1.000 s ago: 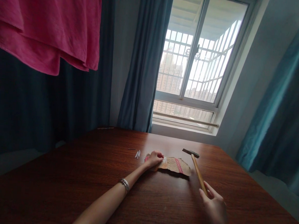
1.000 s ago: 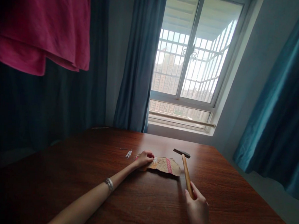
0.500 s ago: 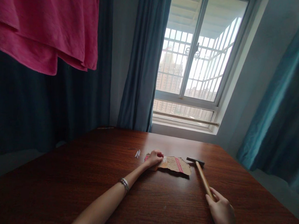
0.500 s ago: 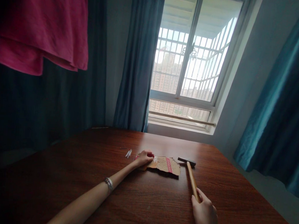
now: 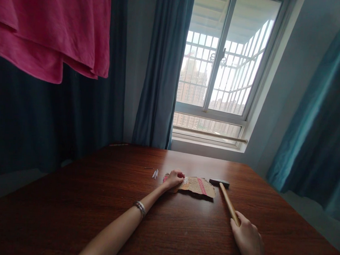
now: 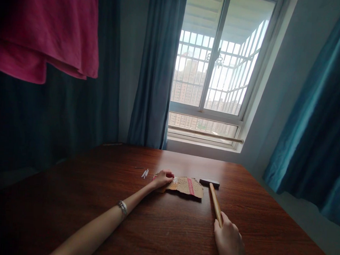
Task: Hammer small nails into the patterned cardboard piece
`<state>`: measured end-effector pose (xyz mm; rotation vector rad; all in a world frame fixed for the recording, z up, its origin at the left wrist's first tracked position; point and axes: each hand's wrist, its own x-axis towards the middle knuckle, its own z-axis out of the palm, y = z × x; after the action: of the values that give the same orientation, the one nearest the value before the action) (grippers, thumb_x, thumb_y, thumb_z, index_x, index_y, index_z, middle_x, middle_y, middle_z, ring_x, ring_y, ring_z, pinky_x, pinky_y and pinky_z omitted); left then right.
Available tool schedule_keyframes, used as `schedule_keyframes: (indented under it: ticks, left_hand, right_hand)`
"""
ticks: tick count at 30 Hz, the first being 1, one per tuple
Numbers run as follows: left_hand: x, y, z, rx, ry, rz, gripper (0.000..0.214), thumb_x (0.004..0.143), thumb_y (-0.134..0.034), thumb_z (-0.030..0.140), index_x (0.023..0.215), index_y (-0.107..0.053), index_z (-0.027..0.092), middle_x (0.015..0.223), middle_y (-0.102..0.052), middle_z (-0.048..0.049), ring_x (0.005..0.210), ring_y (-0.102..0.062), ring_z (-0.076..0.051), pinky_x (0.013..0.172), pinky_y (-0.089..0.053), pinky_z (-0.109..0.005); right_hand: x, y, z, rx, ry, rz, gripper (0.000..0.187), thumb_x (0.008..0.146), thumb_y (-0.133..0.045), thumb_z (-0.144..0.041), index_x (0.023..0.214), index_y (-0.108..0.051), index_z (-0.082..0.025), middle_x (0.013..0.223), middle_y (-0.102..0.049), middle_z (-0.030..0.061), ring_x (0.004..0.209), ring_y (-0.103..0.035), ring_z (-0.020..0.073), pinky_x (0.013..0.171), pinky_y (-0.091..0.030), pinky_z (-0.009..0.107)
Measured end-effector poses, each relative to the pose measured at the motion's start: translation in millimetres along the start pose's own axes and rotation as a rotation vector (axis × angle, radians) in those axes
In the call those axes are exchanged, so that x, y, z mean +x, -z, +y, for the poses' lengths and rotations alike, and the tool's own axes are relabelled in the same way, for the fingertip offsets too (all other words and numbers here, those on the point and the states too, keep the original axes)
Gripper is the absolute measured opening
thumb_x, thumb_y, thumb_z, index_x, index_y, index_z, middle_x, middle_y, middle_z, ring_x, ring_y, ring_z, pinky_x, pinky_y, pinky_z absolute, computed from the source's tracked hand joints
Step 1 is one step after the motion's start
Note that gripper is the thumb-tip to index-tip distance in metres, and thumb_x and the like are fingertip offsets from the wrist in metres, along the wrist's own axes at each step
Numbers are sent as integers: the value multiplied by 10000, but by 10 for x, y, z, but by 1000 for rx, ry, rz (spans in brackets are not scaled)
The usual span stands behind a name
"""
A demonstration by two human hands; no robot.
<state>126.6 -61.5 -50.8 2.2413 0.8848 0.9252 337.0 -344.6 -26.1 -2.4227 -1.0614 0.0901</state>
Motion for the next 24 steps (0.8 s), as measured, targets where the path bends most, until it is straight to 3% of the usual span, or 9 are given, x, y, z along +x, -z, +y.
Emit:
schedule_keyframes:
  ticks: [5,12,16,24]
  left_hand:
    - [1,3,13,32,26,-2,168,662,-564,176,767,-693,153,761,-659,-8,740,-579,-126,673,-409,-197]
    - [-10,10,12,19,16,-2,173,668,-572,187,789,-693,163,773,-659,-13,731,-579,-130,664,-411,-205]
    - [-11,-6,-4,17,9,15,171,678,-594,251,790,-680,154,757,-647,-22,706,-573,-131,648,-416,-211]
    - [-51,60,101,-175,29,24,672,573,-711,425,1153,-511,153,849,-640,-38,730,-595,-148,664,-463,-243]
  right_hand:
    - [-39,-49,29,-119,69,1,441,832,-368,-328,1194,-554,-158,971,-666,158,877,-632,277,730,-458,338]
    - [-79,-198,123,-141,143,104,424,856,-358,-312,1173,-562,-120,887,-670,146,832,-632,250,708,-474,298]
    - [-39,-290,208,-117,227,139,409,857,-349,-300,1139,-578,-113,939,-667,140,898,-606,253,782,-462,299]
    - [47,-400,334,18,235,173,422,814,-372,-314,1127,-560,-103,1097,-621,122,966,-560,280,886,-416,364]
